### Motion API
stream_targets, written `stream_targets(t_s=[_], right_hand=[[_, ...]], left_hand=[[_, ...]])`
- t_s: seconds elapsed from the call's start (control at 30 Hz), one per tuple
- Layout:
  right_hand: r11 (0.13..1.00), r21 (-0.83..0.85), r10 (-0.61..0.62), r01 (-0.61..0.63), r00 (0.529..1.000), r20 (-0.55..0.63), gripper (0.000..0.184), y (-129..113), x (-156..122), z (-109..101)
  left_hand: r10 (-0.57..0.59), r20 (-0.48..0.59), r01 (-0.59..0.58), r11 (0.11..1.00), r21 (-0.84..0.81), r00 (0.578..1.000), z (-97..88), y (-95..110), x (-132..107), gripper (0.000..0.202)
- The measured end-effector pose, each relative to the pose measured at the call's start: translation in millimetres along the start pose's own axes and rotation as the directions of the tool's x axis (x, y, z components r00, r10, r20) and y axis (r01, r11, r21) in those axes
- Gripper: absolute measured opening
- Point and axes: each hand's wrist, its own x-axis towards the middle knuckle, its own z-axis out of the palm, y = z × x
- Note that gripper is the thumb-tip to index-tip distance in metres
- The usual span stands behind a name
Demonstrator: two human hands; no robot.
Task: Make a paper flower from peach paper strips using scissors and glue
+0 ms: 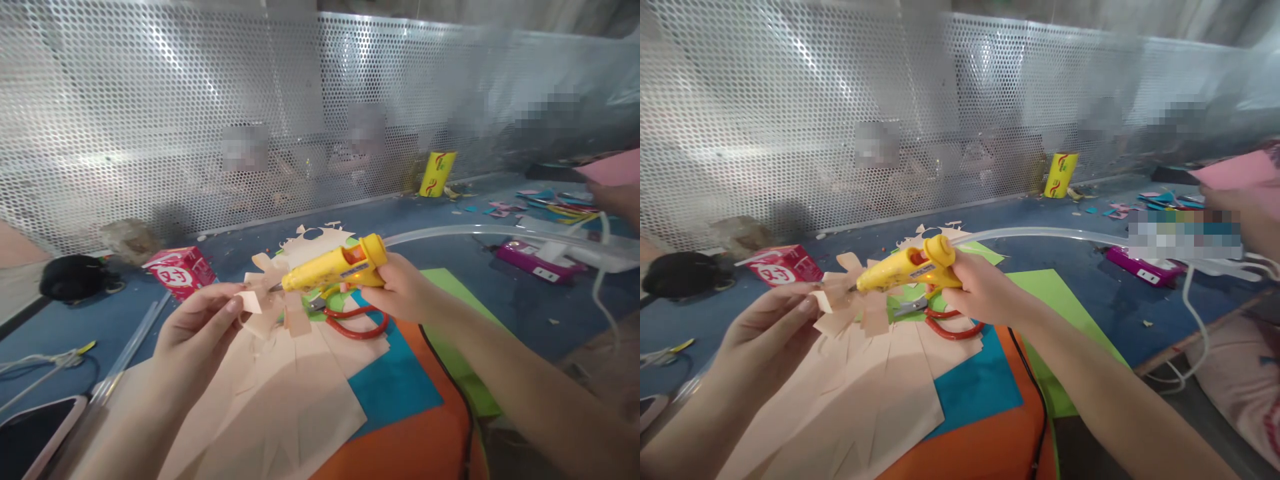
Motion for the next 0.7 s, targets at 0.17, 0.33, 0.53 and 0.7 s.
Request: stream_targets(t_s=[0.17, 0.33, 0.53, 0.7], right_hand=[[0.997, 0.073, 0.015, -0.015, 1.000, 0.006, 0.029, -1, 1, 0], [0.993, 0.080, 0.089, -0.082, 0.992, -0.094, 0.024, 2, 5, 1], [0.803, 0.168, 0.584, -0.572, 0.811, -0.031, 0.012, 27, 16, -4], [0.621, -0.073, 0.769, -0.780, 0.625, -0.133, 0.010, 60, 17, -11]], left_hand=[[0.011, -0.033, -0.011, 1.000, -0.009, 0.999, 2.3, 1, 1, 0.022], [0.018, -0.048, -0.020, 0.999, -0.030, 0.999, 1.9, 3, 1, 0.019], [0.018, -0.040, -0.021, 0.997, -0.070, 0.999, 2.5, 4, 1, 0.018], [0.006, -0.036, -0.009, 0.996, -0.089, 0.999, 4.5, 7, -1, 0.022]])
